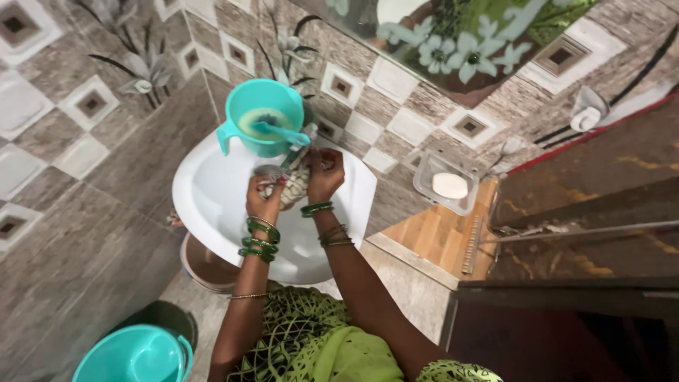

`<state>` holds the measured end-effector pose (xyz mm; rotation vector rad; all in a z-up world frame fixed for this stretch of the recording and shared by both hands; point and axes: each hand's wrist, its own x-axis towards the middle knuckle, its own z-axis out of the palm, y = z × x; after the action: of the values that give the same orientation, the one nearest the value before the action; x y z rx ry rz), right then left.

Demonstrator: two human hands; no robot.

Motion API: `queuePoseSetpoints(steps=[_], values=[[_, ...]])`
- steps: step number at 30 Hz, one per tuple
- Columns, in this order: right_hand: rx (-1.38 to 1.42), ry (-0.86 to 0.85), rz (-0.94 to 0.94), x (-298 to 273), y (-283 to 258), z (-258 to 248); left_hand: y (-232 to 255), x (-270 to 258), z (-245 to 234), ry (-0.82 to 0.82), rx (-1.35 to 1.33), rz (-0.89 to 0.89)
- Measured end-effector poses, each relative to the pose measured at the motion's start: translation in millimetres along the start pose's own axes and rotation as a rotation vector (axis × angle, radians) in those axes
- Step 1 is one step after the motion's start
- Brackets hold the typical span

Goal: The person washes a small patterned cloth in a bathroom sink. They wet the cloth under running water, rub it with soap, rinse it thoroughly, and wring it out repeatedly.

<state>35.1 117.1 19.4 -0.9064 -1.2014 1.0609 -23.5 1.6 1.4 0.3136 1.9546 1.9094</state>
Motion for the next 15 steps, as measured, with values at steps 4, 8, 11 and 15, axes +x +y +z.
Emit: queuePoseSetpoints(steps=[4,8,11,15], values=[[-0.180,-0.043,-0.119,12.1,-12.6,6.0,-19.4,0.8,7.8,-0.045,-0.340,-0.283],[-0.314,-0.071,-0.244,7.9,-25.4,10.3,-31.7,0.1,14.8,0.067,-0.282,-0.070],[-0.642,-0.157,-0.512,-6.6,-45.0,0.2,-21.9,-13.0,14.8,0.173,-0.071,0.104],[-0.852,-0.332,-0.480,-14.7,-63.5,-5.9,-1.3,-28.4,18.8,0.195,-0.016,0.150]])
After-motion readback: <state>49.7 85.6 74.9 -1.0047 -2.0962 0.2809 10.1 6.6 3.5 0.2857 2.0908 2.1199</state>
